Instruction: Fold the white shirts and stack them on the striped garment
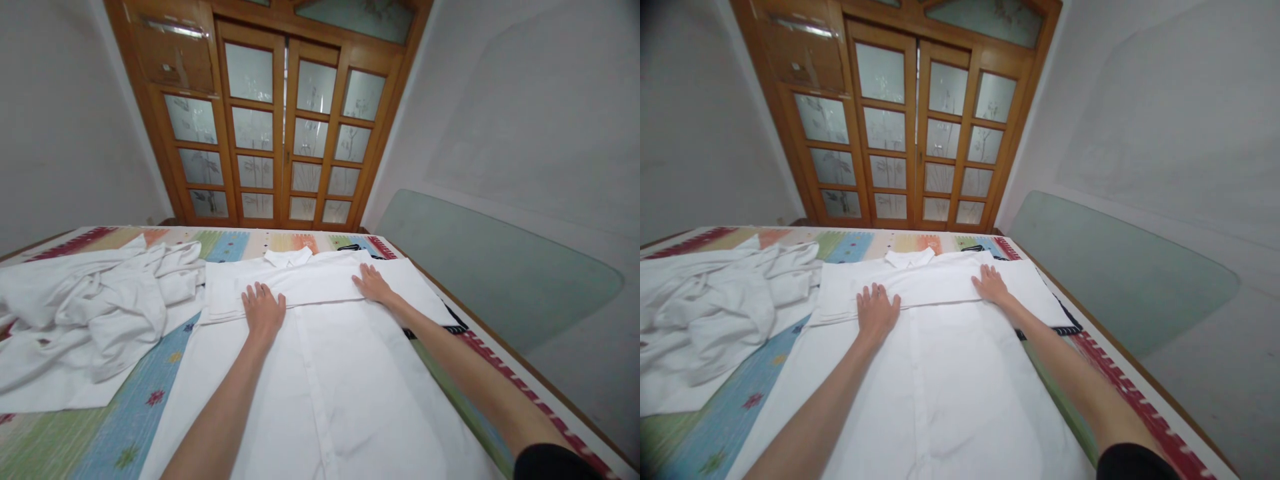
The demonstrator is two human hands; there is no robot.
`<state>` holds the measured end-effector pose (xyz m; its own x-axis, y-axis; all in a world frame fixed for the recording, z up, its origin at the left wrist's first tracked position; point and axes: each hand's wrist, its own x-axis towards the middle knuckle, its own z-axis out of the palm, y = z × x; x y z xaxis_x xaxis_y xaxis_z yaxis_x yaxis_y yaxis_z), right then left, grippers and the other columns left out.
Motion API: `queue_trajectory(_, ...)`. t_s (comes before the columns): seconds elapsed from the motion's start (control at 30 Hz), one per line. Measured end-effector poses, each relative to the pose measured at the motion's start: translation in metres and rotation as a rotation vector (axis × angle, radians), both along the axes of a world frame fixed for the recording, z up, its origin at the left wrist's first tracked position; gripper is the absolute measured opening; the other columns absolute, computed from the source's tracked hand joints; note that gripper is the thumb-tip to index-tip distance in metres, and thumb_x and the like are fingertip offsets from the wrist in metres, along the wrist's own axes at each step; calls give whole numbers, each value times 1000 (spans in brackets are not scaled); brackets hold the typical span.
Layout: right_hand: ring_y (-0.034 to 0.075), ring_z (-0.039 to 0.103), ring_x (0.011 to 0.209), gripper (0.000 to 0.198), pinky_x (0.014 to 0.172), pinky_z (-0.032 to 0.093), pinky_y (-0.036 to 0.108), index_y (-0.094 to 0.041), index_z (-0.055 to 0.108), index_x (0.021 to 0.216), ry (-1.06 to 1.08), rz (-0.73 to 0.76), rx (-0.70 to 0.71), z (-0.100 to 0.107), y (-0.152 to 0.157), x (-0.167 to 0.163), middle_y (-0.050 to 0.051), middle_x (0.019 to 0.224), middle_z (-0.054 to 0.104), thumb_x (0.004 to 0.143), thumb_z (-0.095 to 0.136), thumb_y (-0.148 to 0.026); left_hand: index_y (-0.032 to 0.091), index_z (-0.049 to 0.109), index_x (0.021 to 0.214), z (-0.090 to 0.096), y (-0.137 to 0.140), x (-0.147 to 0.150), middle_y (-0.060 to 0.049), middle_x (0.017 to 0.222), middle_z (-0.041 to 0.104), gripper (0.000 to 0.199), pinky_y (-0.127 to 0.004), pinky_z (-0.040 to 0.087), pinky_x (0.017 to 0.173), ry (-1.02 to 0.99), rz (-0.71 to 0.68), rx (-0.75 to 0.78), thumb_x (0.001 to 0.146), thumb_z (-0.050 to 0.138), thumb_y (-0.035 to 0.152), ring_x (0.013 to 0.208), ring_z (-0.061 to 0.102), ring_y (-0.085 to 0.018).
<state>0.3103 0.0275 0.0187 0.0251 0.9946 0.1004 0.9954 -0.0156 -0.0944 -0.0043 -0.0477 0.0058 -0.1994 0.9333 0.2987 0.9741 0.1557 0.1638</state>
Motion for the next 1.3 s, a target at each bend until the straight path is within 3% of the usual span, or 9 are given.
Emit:
queue_trajectory(0.1,30,52,126,47,107,34,37,-10,60,125,39,-69,58,12,2,4,20,131,61,95,44,-42,-4,49,139,-1,0,-1,-24,146,47,63,-53,26,116,-4,-3,-3,92,36,38,139,38,-39)
queue_trajectory(0.17,28,59,115,36,98,41,33,-13,67,111,86,-119,90,22,5,5,17,118,68,92,50,-37,-5,49,138,-1,0,-1,-25,146,47,64,-52,26,116,-6,-9,-1,92,36,38,139,38,-40)
queue_trajectory(0.33,21,68,75,33,61,47,25,-15,68,80,307,-277,-94,48,19,1,12,79,73,87,57,-45,-5,50,137,-2,0,-1,-26,144,48,64,-52,26,115,-4,-13,24,91,37,37,139,39,-39)
queue_trajectory(0.43,20,64,58,35,52,45,26,-15,65,73,337,-298,-178,56,29,-5,10,62,67,84,61,-48,-4,51,136,-2,1,-1,-25,144,49,63,-52,27,115,0,-10,30,91,36,37,138,39,-39)
queue_trajectory(0.6,27,68,76,15,62,48,29,-14,66,84,325,-293,-54,49,44,-19,13,77,71,76,65,-26,-5,51,136,-4,2,-1,-25,144,49,63,-52,27,115,-6,-12,35,92,36,37,138,39,-40)
queue_trajectory(0.77,28,66,98,31,73,50,31,-16,59,110,431,-313,52,34,50,-29,16,107,69,80,52,-18,-3,52,135,-3,2,0,-24,144,49,61,-53,28,115,-6,-6,39,91,37,37,138,40,-39)
queue_trajectory(1.0,22,67,89,43,65,52,27,-24,48,121,632,-333,159,22,56,-23,9,106,67,78,59,-26,-1,53,134,-2,2,0,-23,144,50,60,-52,28,115,6,0,39,91,37,36,137,41,-39)
queue_trajectory(1.2,20,65,78,49,60,50,26,-22,47,119,712,-368,182,29,71,-14,7,95,67,75,67,-32,-2,52,135,-4,3,0,-24,145,49,60,-51,26,116,-16,-2,32,90,38,36,138,40,-39)
queue_trajectory(1.3,19,64,76,53,60,49,25,-22,48,116,711,-293,168,35,78,-9,6,94,66,70,73,-29,-3,51,136,-4,3,0,-24,145,48,61,-52,26,116,-17,-4,33,91,38,36,138,39,-40)
